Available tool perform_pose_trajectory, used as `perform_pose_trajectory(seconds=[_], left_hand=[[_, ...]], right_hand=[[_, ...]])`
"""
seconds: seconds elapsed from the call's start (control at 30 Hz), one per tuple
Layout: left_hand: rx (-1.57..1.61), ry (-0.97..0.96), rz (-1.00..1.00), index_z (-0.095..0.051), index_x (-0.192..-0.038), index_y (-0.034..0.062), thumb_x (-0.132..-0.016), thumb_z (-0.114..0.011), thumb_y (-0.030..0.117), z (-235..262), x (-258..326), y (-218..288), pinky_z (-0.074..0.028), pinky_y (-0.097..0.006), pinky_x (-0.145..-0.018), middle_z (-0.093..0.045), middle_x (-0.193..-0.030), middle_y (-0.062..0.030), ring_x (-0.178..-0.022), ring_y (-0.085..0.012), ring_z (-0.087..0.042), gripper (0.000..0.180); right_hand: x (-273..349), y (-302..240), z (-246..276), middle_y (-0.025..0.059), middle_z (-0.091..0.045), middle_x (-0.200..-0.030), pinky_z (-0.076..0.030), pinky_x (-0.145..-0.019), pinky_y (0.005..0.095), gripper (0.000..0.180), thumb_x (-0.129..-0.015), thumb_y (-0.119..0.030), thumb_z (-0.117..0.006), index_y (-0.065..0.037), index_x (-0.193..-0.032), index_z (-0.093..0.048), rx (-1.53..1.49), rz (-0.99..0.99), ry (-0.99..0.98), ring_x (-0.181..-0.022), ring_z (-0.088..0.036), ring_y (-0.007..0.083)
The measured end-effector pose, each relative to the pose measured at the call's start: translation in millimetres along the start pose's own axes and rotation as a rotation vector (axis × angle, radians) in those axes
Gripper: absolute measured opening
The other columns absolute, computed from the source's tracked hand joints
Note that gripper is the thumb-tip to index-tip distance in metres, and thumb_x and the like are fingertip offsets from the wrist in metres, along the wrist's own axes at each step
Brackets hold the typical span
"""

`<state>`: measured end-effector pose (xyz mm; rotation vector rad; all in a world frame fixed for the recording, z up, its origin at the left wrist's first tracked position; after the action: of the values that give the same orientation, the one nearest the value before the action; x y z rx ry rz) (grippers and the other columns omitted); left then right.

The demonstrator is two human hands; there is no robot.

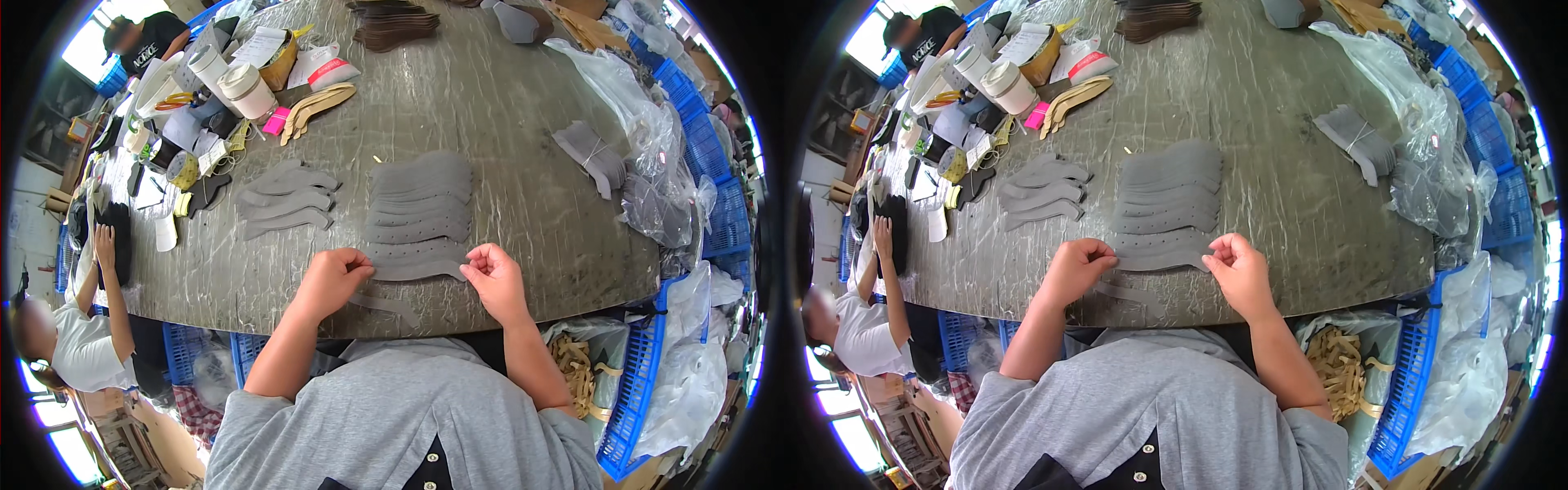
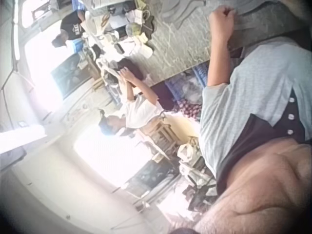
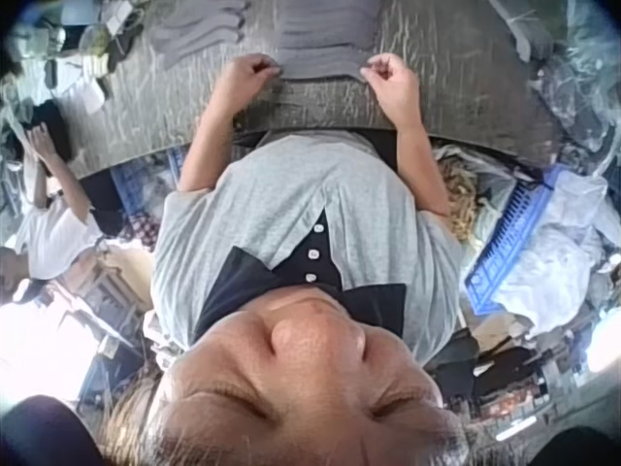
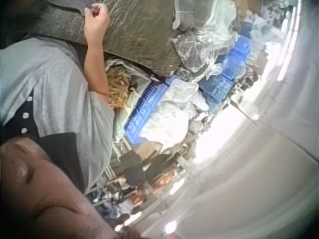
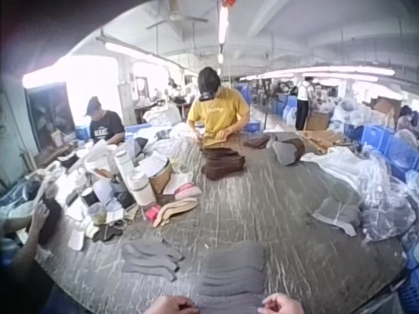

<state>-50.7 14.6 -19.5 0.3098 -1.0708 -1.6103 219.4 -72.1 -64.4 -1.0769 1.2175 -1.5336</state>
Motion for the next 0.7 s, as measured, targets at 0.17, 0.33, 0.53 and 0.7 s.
perform_pose_trajectory(seconds=[0.17, 0.33, 0.53, 0.7], left_hand=[[-0.052, 0.047, -0.082, -0.071, -0.090, -0.0012, -0.080, -0.073, 0.012, -10.4, -6.4, -9.3, -0.050, -0.030, -0.064, -0.069, -0.073, -0.0114, -0.066, -0.0134, -0.062, 0.017], [-0.076, 0.020, -0.043, -0.072, -0.090, -0.0007, -0.080, -0.073, 0.013, -12.8, -8.7, -6.5, -0.051, -0.031, -0.066, -0.070, -0.076, -0.0136, -0.068, -0.0166, -0.065, 0.017], [-0.097, 0.021, -0.059, -0.072, -0.089, 0.0001, -0.079, -0.073, 0.013, -13.9, -10.4, -8.0, -0.051, -0.031, -0.065, -0.070, -0.076, -0.0136, -0.067, -0.0176, -0.065, 0.016], [-0.106, 0.016, -0.050, -0.072, -0.088, 0.0002, -0.079, -0.073, 0.012, -14.4, -11.2, -9.2, -0.051, -0.031, -0.063, -0.070, -0.074, -0.0132, -0.066, -0.0164, -0.064, 0.015]], right_hand=[[-7.0, 2.2, -1.9, 0.0029, -0.062, -0.073, -0.046, -0.059, 0.0242, 0.023, -0.080, -0.002, -0.072, 0.000, -0.099, -0.059, 0.156, -0.078, 0.026, -0.064, -0.055, 0.0070], [-8.2, 2.8, -2.0, 0.0044, -0.063, -0.071, -0.047, -0.057, 0.0259, 0.024, -0.079, -0.003, -0.072, 0.000, -0.099, -0.059, 0.163, -0.060, 0.030, -0.062, -0.057, 0.0082], [-9.8, 1.0, -0.6, 0.0018, -0.061, -0.072, -0.046, -0.058, 0.0236, 0.024, -0.079, 0.000, -0.072, -0.001, -0.097, -0.057, 0.197, -0.060, 0.011, -0.063, -0.055, 0.0062], [-9.7, 0.6, -1.2, 0.0003, -0.060, -0.072, -0.045, -0.058, 0.0224, 0.024, -0.079, 0.001, -0.072, -0.002, -0.097, -0.056, 0.220, -0.055, 0.014, -0.064, -0.053, 0.0049]])
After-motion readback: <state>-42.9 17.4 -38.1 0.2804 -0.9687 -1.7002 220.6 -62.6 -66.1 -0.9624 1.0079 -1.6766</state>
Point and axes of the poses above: each hand's wrist, its own x-axis away from the middle knuckle, its own z-axis out of the back of the hand, y = z × x, the point moved 1 cm from there along -x, towards the middle knuckle
